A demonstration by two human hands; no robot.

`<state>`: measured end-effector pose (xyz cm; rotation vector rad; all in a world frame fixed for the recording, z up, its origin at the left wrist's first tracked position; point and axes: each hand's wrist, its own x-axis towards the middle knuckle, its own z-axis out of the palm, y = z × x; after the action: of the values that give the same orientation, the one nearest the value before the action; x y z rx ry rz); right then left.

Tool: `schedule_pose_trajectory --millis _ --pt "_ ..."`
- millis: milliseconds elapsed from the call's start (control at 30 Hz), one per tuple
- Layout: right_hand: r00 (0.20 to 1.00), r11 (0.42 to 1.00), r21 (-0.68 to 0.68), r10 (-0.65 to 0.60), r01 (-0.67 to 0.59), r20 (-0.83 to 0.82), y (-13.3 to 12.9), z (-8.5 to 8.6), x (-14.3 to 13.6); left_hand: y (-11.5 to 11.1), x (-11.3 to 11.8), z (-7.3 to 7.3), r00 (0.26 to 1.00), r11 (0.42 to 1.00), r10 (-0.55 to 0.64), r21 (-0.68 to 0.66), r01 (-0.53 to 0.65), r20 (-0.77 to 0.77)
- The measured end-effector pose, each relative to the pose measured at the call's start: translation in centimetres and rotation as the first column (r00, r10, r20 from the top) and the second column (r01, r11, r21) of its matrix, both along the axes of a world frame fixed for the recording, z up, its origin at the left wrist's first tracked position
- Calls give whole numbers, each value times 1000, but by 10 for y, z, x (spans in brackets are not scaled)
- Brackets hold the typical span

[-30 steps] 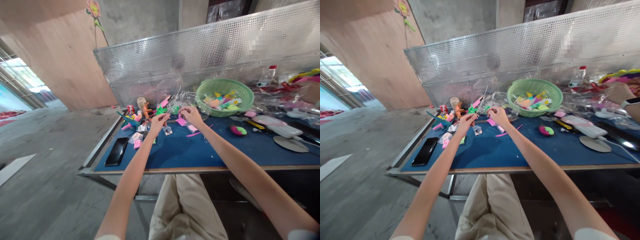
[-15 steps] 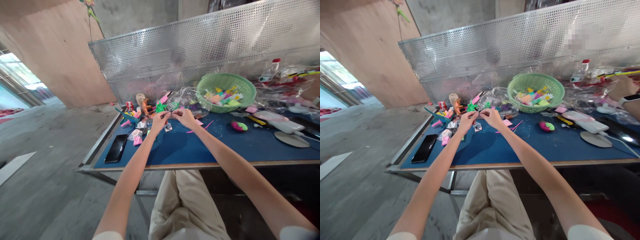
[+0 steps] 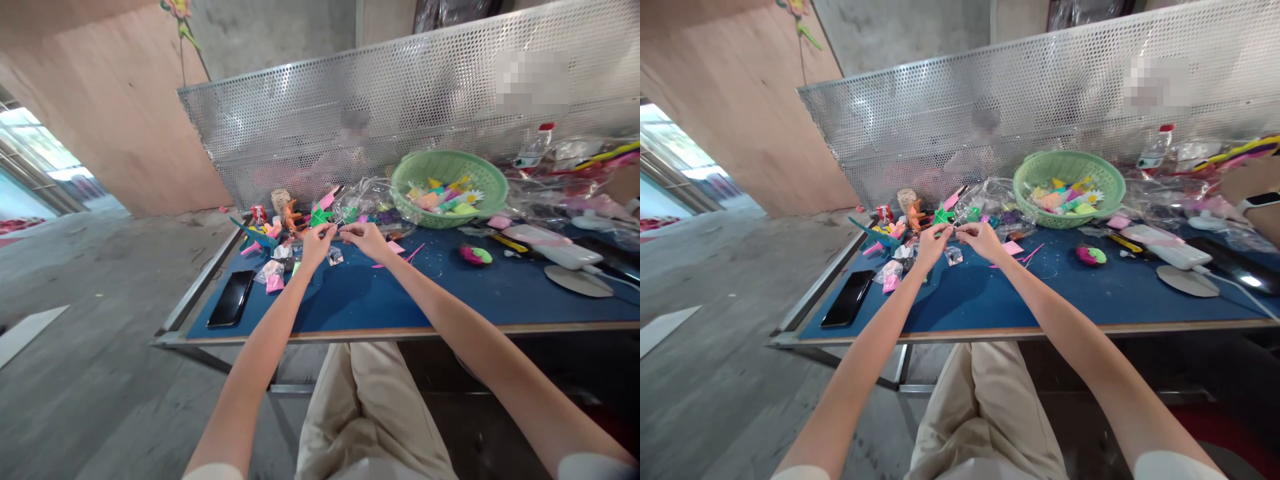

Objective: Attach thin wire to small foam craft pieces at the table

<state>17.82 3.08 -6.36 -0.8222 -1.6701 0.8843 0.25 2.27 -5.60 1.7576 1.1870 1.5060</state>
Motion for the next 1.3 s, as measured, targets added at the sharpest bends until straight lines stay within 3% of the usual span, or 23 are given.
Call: schedule_pose_trajectory --millis 133,367,567,700,867,1033,1167,1300 --pt "998 999 25 26 -28 57 2 -3 6 -1 -3 2 999 1000 -7 -22 7 36" --pt "998 992 118 -55 50 39 1 -9 6 -2 -3 1 997 996 -58 -65 60 44" --pt "996 989 123 -84 81 19 2 -14 3 0 0 -4 972 978 -119 -143 149 201" --pt "997 992 110 -70 67 24 4 -17 3 0 3 -6 954 964 -98 -210 162 284" --pt "988 980 150 -139 128 68 3 -17 5 -1 5 -7 934 956 -96 -230 183 344" --pt "990 980 158 -133 125 43 1 -15 3 -2 5 -5 946 965 -91 -206 160 310" --pt "996 995 72 -66 70 -52 -1 -13 0 -4 6 -2 964 981 -87 -145 127 250" --pt "995 996 56 -72 76 -69 0 -11 2 -7 7 -1 996 998 -51 -41 54 76"
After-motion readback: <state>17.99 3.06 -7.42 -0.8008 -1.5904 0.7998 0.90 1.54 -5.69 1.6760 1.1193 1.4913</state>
